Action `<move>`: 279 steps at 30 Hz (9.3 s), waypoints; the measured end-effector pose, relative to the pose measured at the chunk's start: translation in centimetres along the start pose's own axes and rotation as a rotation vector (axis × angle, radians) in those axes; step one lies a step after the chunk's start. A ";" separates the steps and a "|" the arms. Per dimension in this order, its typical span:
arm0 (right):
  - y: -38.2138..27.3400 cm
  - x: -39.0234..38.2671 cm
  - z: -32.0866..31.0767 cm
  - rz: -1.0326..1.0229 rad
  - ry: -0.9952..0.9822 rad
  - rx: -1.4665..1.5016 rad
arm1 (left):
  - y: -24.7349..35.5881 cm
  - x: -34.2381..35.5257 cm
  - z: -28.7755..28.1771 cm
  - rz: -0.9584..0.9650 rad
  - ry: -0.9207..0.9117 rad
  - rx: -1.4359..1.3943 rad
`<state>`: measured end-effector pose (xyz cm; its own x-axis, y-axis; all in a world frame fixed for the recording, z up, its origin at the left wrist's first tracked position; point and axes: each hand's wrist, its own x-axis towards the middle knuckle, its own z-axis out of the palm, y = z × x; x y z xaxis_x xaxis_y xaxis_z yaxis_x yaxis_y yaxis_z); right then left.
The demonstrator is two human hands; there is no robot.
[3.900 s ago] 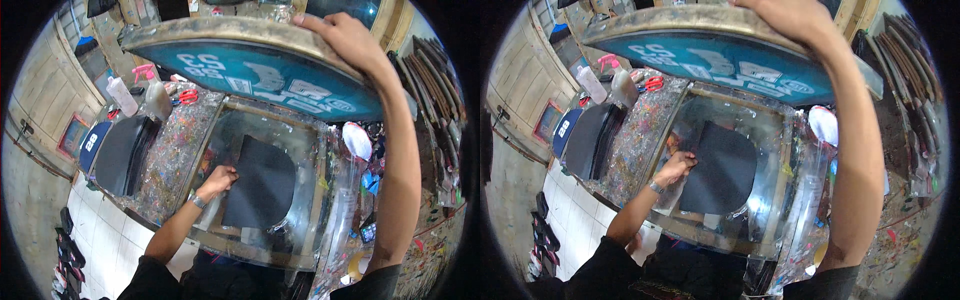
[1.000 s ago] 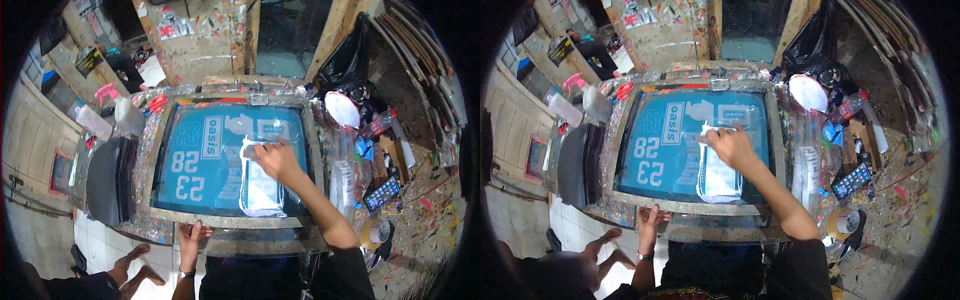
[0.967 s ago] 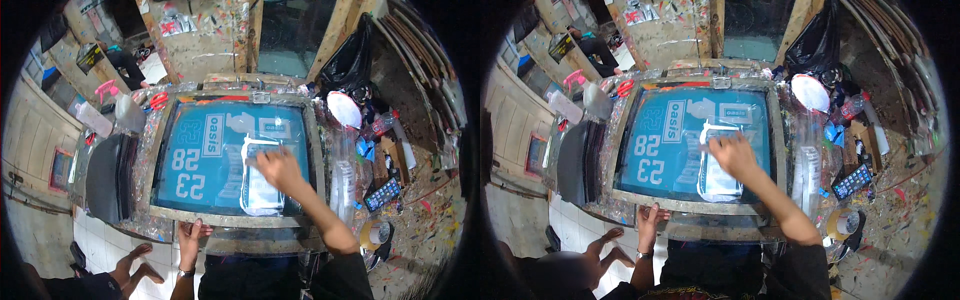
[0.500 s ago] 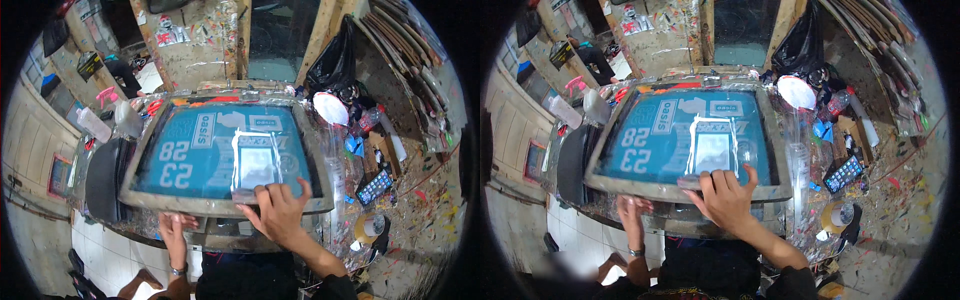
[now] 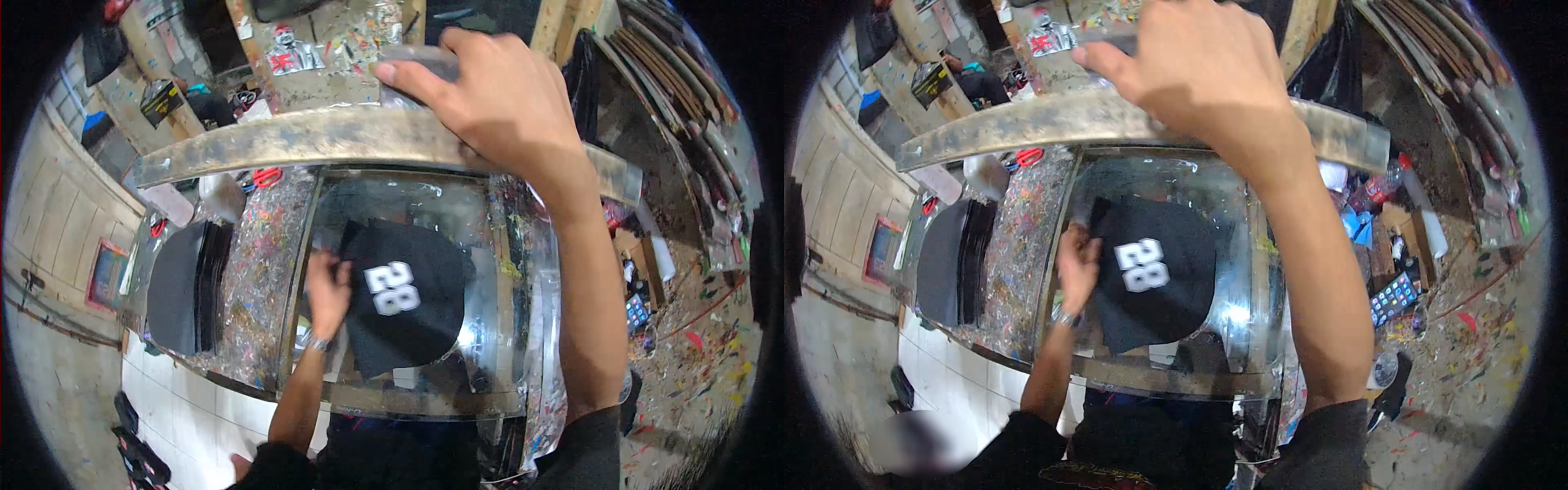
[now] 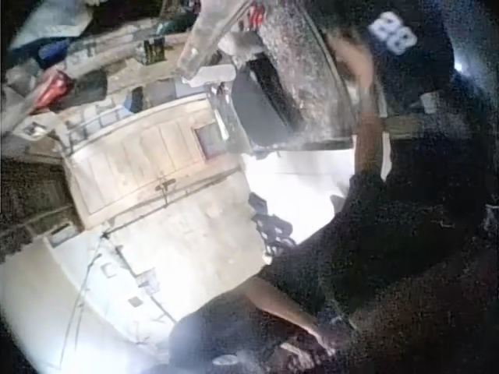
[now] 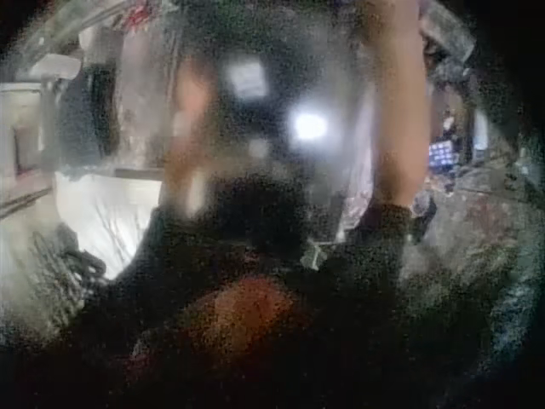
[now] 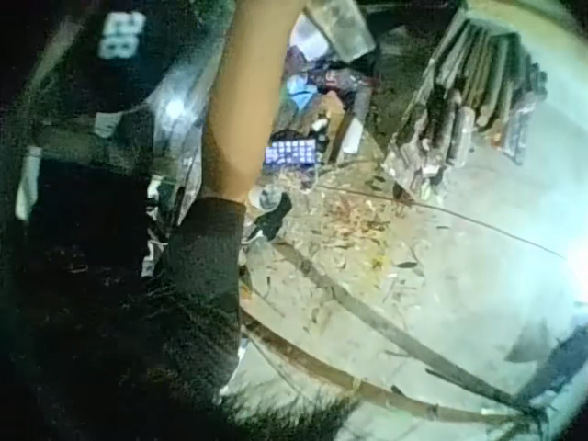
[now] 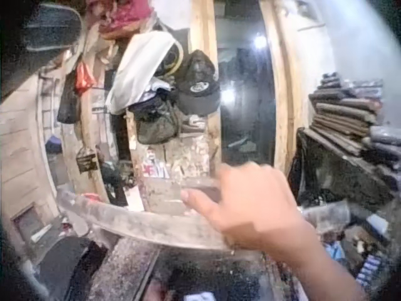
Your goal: The person aligns a fabric piece on a printing bed using a metal ruler, then screen prints designs onto fabric panels one at a time with ink and a squeegee through a silkscreen frame before stacking the printed panels.
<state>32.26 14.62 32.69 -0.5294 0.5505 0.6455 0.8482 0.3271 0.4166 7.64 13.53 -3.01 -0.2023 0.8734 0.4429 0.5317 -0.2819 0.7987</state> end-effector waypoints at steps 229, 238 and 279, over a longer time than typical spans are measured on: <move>7.9 13.6 2.2 0.473 -0.320 0.514 | 17.1 22.2 9.4 0.633 0.551 -0.049; 8.3 13.6 2.3 0.467 -0.319 0.475 | 17.2 21.9 9.4 0.656 0.542 -0.042; -16.0 -24.0 9.3 0.028 -0.208 0.376 | 5.3 -12.7 -12.9 -0.678 -0.052 -0.589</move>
<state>31.59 3.30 4.54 -0.5237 0.6935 0.4947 0.8302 0.5458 0.1138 2.42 -4.19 0.88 -0.2740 0.9391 -0.2075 -0.1996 0.1556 0.9674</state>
